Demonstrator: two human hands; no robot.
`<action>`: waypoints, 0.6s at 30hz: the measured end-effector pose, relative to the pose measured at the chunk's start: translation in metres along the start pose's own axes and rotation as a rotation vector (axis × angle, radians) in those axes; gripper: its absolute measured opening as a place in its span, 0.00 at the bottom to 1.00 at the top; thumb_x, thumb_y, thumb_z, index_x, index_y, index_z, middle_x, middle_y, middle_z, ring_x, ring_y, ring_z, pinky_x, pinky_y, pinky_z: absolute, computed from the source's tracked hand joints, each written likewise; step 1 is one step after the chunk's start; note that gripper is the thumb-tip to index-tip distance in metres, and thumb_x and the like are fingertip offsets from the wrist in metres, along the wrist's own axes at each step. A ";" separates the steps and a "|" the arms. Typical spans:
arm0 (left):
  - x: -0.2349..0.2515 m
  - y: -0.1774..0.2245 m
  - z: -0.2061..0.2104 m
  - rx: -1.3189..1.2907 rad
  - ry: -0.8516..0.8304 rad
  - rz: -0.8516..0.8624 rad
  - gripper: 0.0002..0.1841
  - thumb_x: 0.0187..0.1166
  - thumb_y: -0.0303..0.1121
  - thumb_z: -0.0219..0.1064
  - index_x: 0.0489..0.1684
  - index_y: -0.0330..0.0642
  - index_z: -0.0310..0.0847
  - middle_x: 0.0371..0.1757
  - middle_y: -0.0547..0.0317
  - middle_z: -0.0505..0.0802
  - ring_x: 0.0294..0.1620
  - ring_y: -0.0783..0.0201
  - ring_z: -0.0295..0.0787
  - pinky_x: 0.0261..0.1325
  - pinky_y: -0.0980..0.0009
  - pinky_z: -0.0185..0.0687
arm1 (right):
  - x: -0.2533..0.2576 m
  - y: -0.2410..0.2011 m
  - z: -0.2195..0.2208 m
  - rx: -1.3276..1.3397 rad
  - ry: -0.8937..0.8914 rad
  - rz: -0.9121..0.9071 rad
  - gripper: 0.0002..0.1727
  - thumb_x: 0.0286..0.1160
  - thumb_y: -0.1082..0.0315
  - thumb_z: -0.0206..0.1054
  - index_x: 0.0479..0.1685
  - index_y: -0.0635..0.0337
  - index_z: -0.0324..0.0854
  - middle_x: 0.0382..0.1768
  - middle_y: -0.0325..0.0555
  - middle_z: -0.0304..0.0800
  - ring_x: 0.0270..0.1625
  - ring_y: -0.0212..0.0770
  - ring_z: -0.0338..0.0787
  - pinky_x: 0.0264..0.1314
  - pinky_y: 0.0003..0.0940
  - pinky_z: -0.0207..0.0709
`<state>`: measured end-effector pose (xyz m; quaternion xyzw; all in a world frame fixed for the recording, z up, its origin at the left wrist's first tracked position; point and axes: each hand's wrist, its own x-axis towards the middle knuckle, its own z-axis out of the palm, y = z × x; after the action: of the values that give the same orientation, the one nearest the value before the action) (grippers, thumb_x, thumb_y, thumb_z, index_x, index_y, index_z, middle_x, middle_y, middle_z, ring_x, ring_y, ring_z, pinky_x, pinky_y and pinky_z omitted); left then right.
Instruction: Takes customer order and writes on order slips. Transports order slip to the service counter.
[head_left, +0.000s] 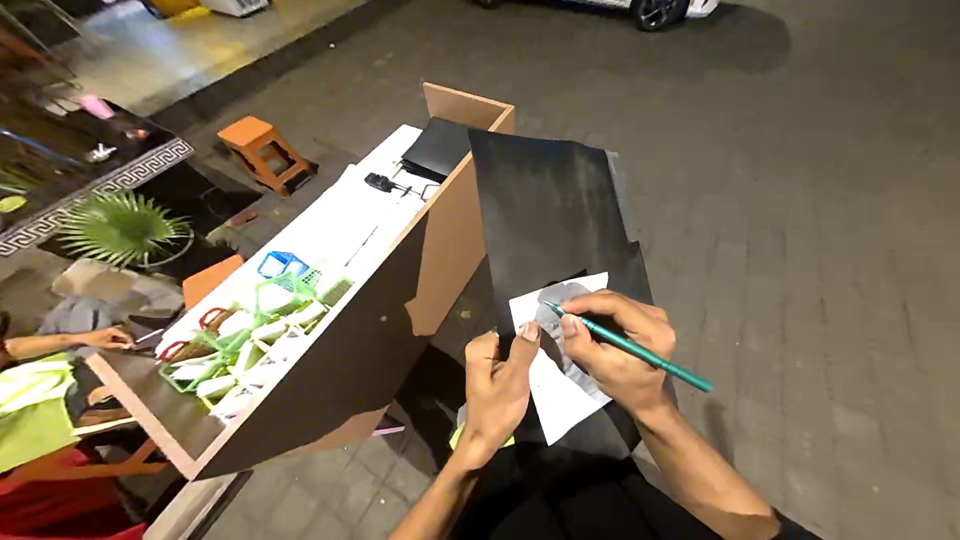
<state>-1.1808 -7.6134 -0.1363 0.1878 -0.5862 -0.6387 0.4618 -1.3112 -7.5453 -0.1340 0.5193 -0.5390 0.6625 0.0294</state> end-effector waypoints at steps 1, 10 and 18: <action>0.020 -0.007 0.005 -0.005 -0.005 0.002 0.15 0.84 0.24 0.58 0.28 0.45 0.88 0.29 0.73 0.93 0.35 0.81 0.90 0.44 0.79 0.88 | 0.016 0.015 -0.001 0.002 0.001 0.004 0.07 0.69 0.67 0.75 0.35 0.63 0.89 0.30 0.37 0.93 0.32 0.19 0.89 0.34 0.14 0.84; 0.192 -0.091 0.039 -0.045 -0.083 -0.062 0.14 0.84 0.25 0.58 0.28 0.44 0.89 0.29 0.72 0.93 0.35 0.80 0.90 0.45 0.78 0.88 | 0.129 0.154 -0.001 -0.061 0.061 0.075 0.06 0.67 0.68 0.75 0.35 0.64 0.89 0.30 0.37 0.93 0.31 0.19 0.88 0.32 0.13 0.83; 0.360 -0.157 0.053 -0.103 -0.179 -0.105 0.16 0.84 0.26 0.57 0.25 0.46 0.87 0.26 0.73 0.92 0.31 0.79 0.89 0.40 0.78 0.88 | 0.242 0.275 0.017 -0.140 0.086 0.069 0.09 0.71 0.65 0.73 0.34 0.63 0.86 0.27 0.36 0.90 0.29 0.19 0.87 0.31 0.12 0.83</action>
<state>-1.4613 -7.8928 -0.1602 0.1364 -0.5809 -0.7054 0.3827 -1.5761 -7.7992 -0.1500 0.4684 -0.5997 0.6455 0.0658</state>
